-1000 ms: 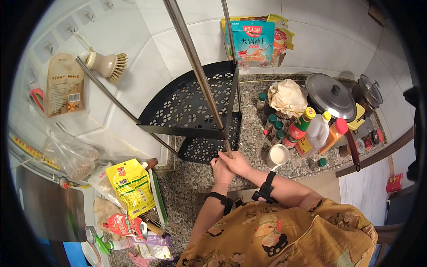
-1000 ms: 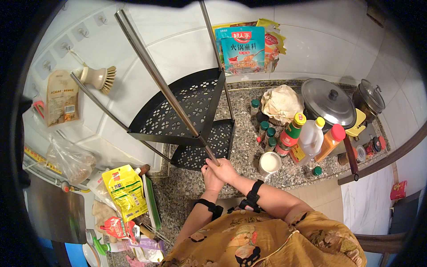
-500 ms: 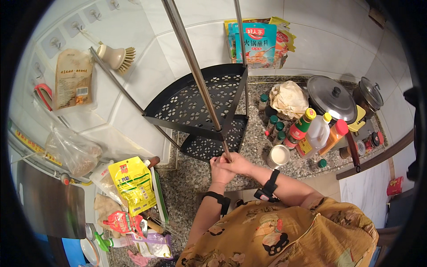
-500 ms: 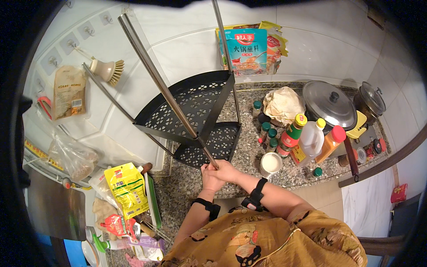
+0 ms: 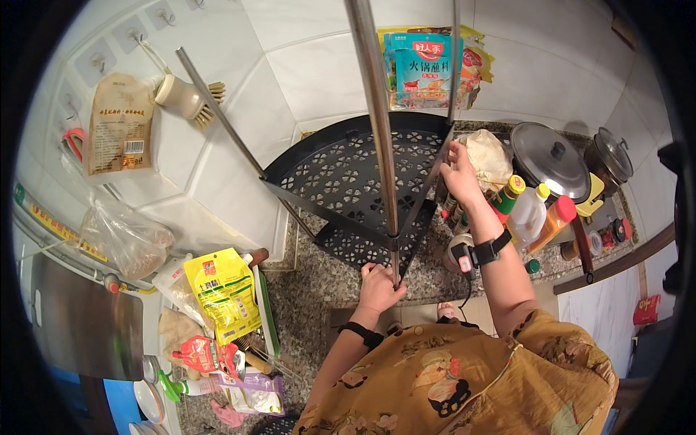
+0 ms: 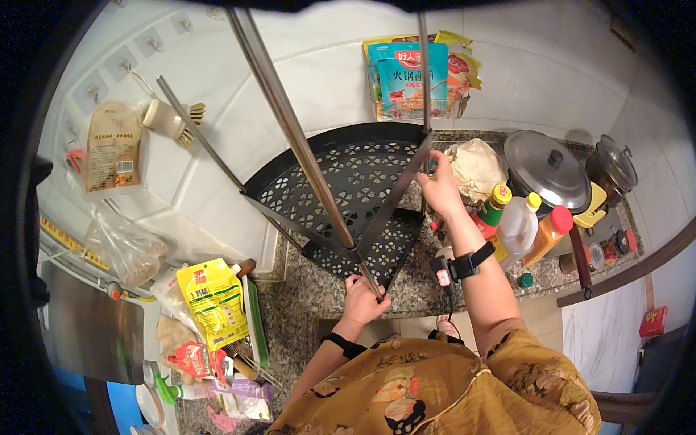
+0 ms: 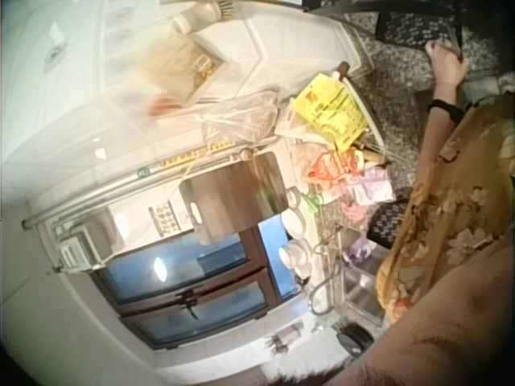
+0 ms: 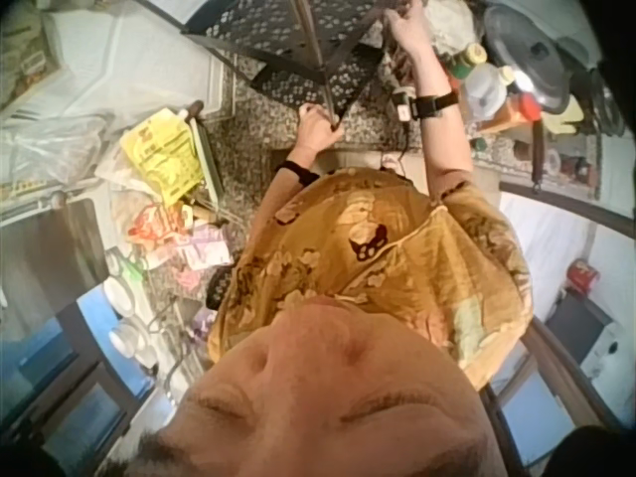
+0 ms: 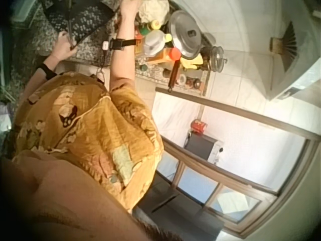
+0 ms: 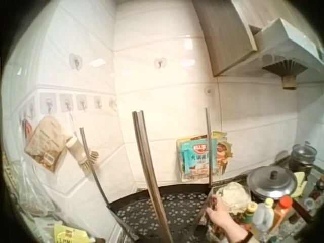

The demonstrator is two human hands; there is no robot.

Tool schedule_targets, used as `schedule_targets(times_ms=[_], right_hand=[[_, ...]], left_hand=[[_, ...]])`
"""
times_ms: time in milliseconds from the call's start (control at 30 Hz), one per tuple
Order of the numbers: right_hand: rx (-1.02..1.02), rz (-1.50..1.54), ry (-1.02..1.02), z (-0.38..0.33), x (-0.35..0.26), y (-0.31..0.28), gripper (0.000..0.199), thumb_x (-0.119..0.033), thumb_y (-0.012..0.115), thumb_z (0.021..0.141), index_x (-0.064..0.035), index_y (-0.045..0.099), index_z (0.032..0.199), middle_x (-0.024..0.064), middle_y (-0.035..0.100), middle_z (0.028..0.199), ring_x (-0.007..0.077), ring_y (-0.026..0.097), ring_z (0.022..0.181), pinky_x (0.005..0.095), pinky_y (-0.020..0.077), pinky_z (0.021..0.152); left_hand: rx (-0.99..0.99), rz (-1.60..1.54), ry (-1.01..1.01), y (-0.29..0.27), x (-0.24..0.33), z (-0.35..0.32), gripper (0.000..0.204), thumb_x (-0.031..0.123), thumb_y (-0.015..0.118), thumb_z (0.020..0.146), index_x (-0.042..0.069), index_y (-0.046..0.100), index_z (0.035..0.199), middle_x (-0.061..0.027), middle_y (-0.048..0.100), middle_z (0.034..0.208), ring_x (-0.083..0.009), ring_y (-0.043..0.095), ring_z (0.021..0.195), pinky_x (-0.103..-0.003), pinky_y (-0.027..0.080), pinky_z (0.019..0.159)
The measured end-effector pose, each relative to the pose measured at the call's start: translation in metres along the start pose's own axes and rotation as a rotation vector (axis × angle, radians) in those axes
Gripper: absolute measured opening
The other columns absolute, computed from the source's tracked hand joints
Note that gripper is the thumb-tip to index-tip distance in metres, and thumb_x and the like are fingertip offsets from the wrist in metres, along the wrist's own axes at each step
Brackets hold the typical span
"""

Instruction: The person wipes a black perforated shelf tray with a pink cloth, then inserts metal rods into the tray and attaches it to a corner shelf unit. The person repeats the process with a second tray, assembling the corner shelf.

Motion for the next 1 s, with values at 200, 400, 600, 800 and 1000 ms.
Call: schedule_targets(times_ms=[200,400,600,800,1000], right_hand=[[-0.162,0.175,0.177,0.003,0.014,-0.001,0.013,-0.009,0.053,0.097,0.0005,0.057,0.104,0.0079,0.066,0.092,0.0155,0.064,0.086,0.0307,0.0522,0.081],[-0.129,0.169,0.119,-0.015,0.006,-0.006,0.017,-0.016,0.059,0.099,0.0003,0.062,0.095,0.0037,0.068,0.078,0.0111,0.065,0.071,0.0272,0.0526,0.069],[-0.235,0.014,0.11,-0.059,-0.019,0.008,0.035,-0.032,0.068,0.094,0.002,0.069,0.085,0.0109,0.072,0.077,0.015,0.069,0.071,0.0294,0.0532,0.068],[-0.445,-0.009,0.091,-0.091,-0.063,0.036,0.044,-0.038,0.06,0.098,0.0009,0.069,0.08,0.0121,0.07,0.072,0.0243,0.07,0.07,0.035,0.0531,0.067],[-0.568,-0.049,0.098,-0.103,-0.091,0.042,0.049,-0.042,0.06,0.097,0.0007,0.068,0.076,0.0138,0.067,0.065,0.0285,0.069,0.064,0.0386,0.0523,0.061]], left_hand=[[-0.096,-0.05,0.037,-0.011,-0.026,0.006,0.018,0.024,0.071,0.068,0.009,0.062,0.061,-0.0036,0.058,0.077,-0.0261,0.058,0.094,-0.053,0.033,0.102],[0.141,0.11,-0.3,-0.04,-0.065,0.011,0.057,0.021,0.075,0.077,0.013,0.055,0.129,-0.0143,0.045,0.137,-0.0374,0.035,0.137,-0.057,0.024,0.113],[0.442,0.085,-0.578,-0.032,-0.084,0.002,0.066,0.018,0.071,0.085,0.004,0.042,0.143,-0.0206,0.038,0.148,-0.0375,0.035,0.138,-0.054,0.027,0.113],[0.094,-0.137,-0.206,-0.005,-0.02,0.037,0.076,0.025,0.076,0.083,0.004,0.039,0.147,-0.02,0.037,0.152,-0.0393,0.031,0.143,-0.053,0.023,0.115],[0.002,-0.063,-0.204,0.009,-0.019,0.057,0.068,0.029,0.079,0.078,0.013,0.054,0.139,-0.0093,0.048,0.147,-0.0349,0.032,0.144,-0.055,0.023,0.114]])
Point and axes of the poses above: each hand's wrist, its own z-axis towards the middle knuckle, its own y-axis out of the palm, x = y × z, the point moved 3 cm from there along z, towards the middle knuckle
